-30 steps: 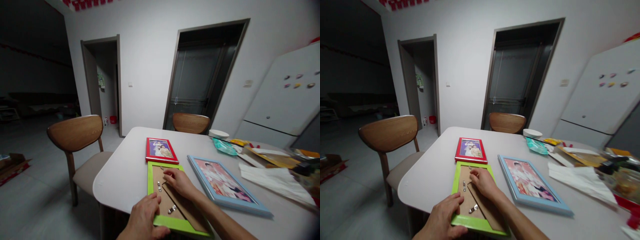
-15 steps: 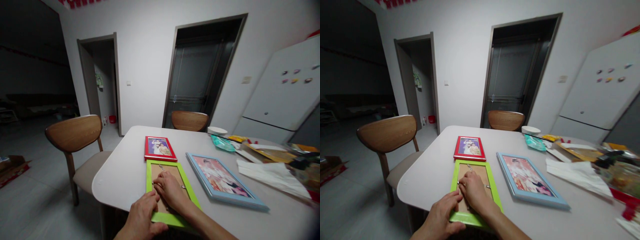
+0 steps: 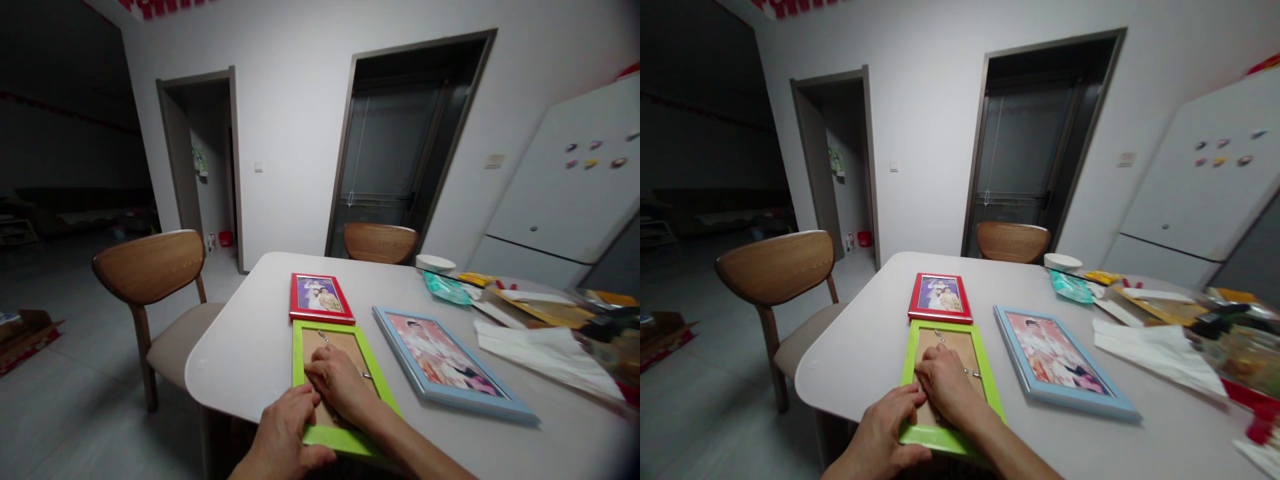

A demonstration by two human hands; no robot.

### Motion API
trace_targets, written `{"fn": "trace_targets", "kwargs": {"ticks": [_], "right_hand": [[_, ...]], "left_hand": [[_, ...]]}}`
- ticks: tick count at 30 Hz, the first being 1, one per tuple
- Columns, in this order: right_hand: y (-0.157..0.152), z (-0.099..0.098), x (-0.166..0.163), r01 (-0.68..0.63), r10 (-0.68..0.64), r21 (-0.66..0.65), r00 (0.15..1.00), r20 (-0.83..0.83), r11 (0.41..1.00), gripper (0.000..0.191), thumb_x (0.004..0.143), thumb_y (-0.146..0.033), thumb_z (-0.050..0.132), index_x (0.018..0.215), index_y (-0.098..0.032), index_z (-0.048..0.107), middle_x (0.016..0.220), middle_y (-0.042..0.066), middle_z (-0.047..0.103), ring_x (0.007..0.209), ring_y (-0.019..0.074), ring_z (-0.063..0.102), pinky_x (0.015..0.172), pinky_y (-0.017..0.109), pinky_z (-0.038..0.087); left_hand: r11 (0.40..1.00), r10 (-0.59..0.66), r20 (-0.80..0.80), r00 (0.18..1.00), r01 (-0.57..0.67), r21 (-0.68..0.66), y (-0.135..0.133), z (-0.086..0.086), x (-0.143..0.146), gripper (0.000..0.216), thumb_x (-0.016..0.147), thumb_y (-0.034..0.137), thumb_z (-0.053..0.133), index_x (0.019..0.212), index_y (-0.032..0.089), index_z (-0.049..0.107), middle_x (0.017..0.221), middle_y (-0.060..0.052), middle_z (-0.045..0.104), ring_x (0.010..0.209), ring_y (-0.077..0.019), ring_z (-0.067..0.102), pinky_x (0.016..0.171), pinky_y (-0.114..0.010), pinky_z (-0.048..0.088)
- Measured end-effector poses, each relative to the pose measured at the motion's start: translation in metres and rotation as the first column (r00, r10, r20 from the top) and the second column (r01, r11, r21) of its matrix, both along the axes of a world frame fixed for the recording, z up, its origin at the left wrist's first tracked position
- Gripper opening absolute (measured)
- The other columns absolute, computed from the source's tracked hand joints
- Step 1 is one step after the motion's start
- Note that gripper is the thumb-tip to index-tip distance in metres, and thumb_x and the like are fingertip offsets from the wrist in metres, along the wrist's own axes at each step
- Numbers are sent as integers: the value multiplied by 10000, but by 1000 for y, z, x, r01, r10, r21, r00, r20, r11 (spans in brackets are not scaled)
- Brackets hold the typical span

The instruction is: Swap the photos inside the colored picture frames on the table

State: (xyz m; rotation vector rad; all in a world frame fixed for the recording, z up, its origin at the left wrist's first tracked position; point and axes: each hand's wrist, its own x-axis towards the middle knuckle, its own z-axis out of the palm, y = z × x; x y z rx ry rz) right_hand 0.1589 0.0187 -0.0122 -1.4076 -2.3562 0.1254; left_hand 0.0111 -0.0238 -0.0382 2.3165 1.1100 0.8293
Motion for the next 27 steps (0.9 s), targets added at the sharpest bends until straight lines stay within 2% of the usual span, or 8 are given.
{"fn": "trace_targets", "kwargs": {"ticks": [3,5,7,8,13,18,20,27], "right_hand": [[-2,3,2,-9,8,-21,999,-32,1000,223,763,-213,457,588,-180,591,701,20,559,741,138,466,668,248,314],[-5,7,7,4,-7,-35,995,-97,999,167,762,-209,449,733,-184,612,786,37,573,794,149,474,702,253,331],[-11,11,15,48,-54,-39,984,-172,998,214,770,-211,430,907,-175,590,901,64,569,862,160,472,754,263,340],[-15,12,20,62,-69,-44,979,-190,997,234,779,-215,412,934,-174,583,927,71,562,878,163,469,772,269,340],[-48,14,35,-9,5,-89,999,-49,996,259,797,-238,382,689,-207,615,811,45,552,804,167,467,735,302,349],[-68,12,35,-75,74,-32,997,-33,997,218,806,-260,388,783,-242,604,914,37,533,884,170,438,779,324,339],[-69,13,35,-109,108,-33,993,-37,993,227,813,-268,381,792,-245,606,891,32,545,875,164,440,779,320,344],[-71,14,37,-102,100,-17,992,-73,995,268,807,-250,383,670,-220,612,809,35,575,818,158,471,748,314,370]], "left_hand": [[1000,-12,15,1000,12,24,1,-2,-1,360,469,281,772,755,186,576,1034,-40,598,1030,-218,489,871,-289,397],[999,-9,9,1000,9,33,2,-3,-1,361,472,270,770,764,185,575,1032,-45,600,1031,-221,490,872,-292,397],[1000,2,-10,1000,-2,24,2,-3,0,376,470,264,770,781,176,578,1026,-60,606,1032,-231,493,870,-301,403],[1000,8,-20,1000,-8,15,2,-2,0,386,465,257,772,790,172,580,1030,-67,606,1035,-235,493,872,-306,403],[1000,23,-31,999,-23,-15,1,1,0,388,459,224,768,797,172,584,1058,-70,595,1066,-246,473,893,-329,394],[1000,26,-7,1000,-26,-18,-1,1,0,374,489,227,741,827,184,584,1044,-62,603,1064,-239,475,898,-347,391],[999,30,-9,1000,-30,-17,-1,1,0,345,501,221,730,813,187,589,1056,-58,598,1067,-238,474,902,-347,387],[1000,6,-8,1000,-6,-23,-1,2,4,379,477,209,754,816,182,588,1049,-52,602,1062,-231,477,885,-323,403]]}}
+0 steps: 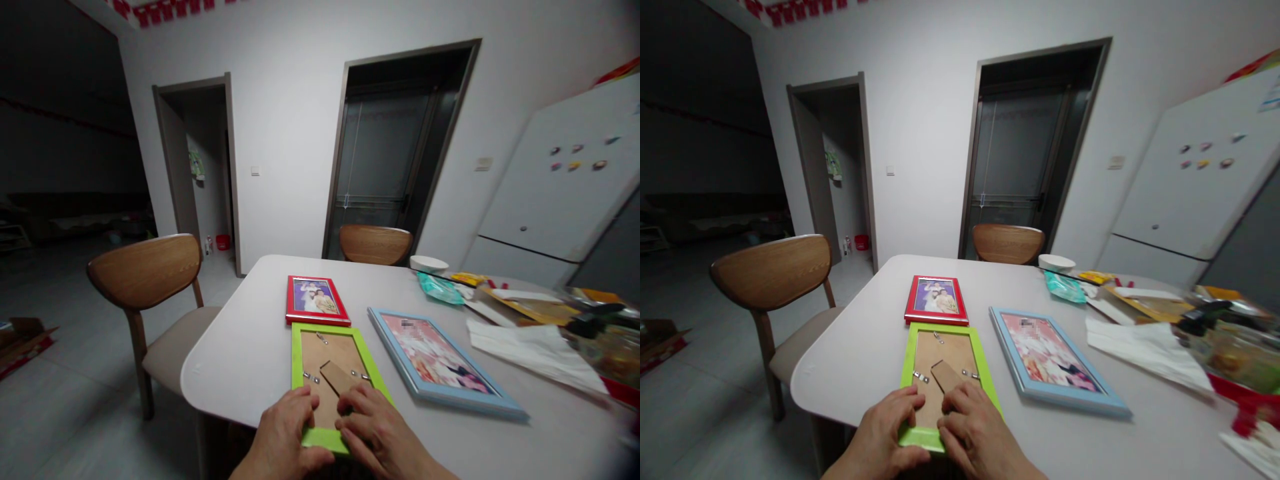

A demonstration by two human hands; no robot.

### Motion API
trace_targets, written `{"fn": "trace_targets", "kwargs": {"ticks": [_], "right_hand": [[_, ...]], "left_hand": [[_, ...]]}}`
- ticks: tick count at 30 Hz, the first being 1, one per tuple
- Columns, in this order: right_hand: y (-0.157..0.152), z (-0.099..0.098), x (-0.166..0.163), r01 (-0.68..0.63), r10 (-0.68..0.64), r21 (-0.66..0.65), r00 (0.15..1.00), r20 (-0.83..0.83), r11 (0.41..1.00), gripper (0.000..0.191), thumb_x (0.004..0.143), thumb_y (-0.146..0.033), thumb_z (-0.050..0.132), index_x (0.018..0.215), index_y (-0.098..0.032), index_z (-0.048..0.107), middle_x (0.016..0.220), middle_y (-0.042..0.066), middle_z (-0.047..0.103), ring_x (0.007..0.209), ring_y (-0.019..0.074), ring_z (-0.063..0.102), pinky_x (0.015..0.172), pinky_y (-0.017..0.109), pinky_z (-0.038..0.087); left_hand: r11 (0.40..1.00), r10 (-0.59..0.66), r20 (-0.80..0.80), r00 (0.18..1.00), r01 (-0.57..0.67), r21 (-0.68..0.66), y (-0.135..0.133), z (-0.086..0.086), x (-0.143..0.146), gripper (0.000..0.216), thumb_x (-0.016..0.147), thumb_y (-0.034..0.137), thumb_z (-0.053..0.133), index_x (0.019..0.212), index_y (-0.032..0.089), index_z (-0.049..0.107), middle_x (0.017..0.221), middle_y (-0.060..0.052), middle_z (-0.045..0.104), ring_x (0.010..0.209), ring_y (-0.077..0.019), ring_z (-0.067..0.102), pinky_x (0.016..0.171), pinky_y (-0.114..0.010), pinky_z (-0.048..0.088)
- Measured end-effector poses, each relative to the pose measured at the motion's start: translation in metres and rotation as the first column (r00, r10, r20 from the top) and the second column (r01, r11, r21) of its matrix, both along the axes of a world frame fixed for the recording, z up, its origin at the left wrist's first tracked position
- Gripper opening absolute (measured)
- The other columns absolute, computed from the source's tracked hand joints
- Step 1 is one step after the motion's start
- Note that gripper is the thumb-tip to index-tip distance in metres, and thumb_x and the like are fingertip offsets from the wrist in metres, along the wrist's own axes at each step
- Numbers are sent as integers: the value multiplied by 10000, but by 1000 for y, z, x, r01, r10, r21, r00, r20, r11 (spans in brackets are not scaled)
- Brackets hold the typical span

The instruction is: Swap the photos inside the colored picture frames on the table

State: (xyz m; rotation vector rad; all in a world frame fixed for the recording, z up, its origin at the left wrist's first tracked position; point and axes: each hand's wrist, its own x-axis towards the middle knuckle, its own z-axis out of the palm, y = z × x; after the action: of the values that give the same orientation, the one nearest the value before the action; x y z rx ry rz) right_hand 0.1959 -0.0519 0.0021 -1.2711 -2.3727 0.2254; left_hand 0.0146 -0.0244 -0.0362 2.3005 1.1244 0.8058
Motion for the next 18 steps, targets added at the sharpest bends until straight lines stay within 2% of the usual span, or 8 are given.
{"fn": "trace_targets", "kwargs": {"ticks": [2,4,6,8,10,11,14,18], "right_hand": [[0,0,2,-8,7,-22,1000,-14,1000,276,807,-255,375,691,-229,624,829,39,581,831,162,484,752,313,381],[2,-3,11,26,-28,-47,999,-46,999,252,796,-276,383,807,-244,633,921,53,581,889,172,493,789,317,387],[8,-8,25,181,-186,-59,978,-97,982,286,766,-315,414,970,-235,598,1038,82,558,972,200,483,841,336,376],[14,-16,42,400,-410,-93,900,-146,912,393,722,-356,446,1063,-194,554,1099,116,539,1018,238,472,870,372,365],[19,-22,55,512,-542,-190,822,-176,838,449,684,-382,464,1062,-160,556,1078,131,562,988,259,499,863,395,372],[21,-23,59,516,-565,-250,801,-200,819,467,670,-392,471,1061,-152,556,1061,129,576,961,259,517,856,394,379],[19,-18,58,414,-577,-441,740,-347,796,550,653,-427,471,1125,-146,502,999,116,609,867,234,567,774,354,434],[8,2,45,295,-644,-603,567,-514,741,560,694,-477,416,1170,-185,458,860,96,640,688,198,603,530,287,461]], "left_hand": [[1000,-2,-5,1000,2,-6,1,0,0,390,468,205,759,817,186,587,1050,-51,602,1064,-235,476,890,-332,399],[1000,-1,-14,1000,1,-14,2,-1,-1,386,452,203,765,793,187,585,1064,-51,596,1068,-241,473,898,-339,391],[1000,-8,-28,1000,8,-23,3,-1,-3,389,436,200,770,776,184,581,1058,-52,599,1070,-244,470,900,-338,389],[999,-19,-39,999,18,-31,3,0,-4,403,435,191,767,791,176,578,1052,-62,600,1074,-242,467,899,-329,390],[999,-27,-54,998,26,-33,3,2,-4,411,450,185,758,818,162,575,1078,-86,583,1089,-243,454,905,-322,384],[999,-33,-63,997,31,-33,2,4,-5,412,464,189,751,834,157,573,1097,-100,570,1097,-246,446,909,-325,380],[998,-61,-83,995,59,-31,0,7,-6,426,524,221,716,913,157,555,1088,-119,572,1112,-258,430,916,-349,373],[999,-45,-37,998,45,-17,-5,12,-11,371,578,229,659,923,167,538,1066,-118,583,1109,-263,433,916,-360,373]]}}
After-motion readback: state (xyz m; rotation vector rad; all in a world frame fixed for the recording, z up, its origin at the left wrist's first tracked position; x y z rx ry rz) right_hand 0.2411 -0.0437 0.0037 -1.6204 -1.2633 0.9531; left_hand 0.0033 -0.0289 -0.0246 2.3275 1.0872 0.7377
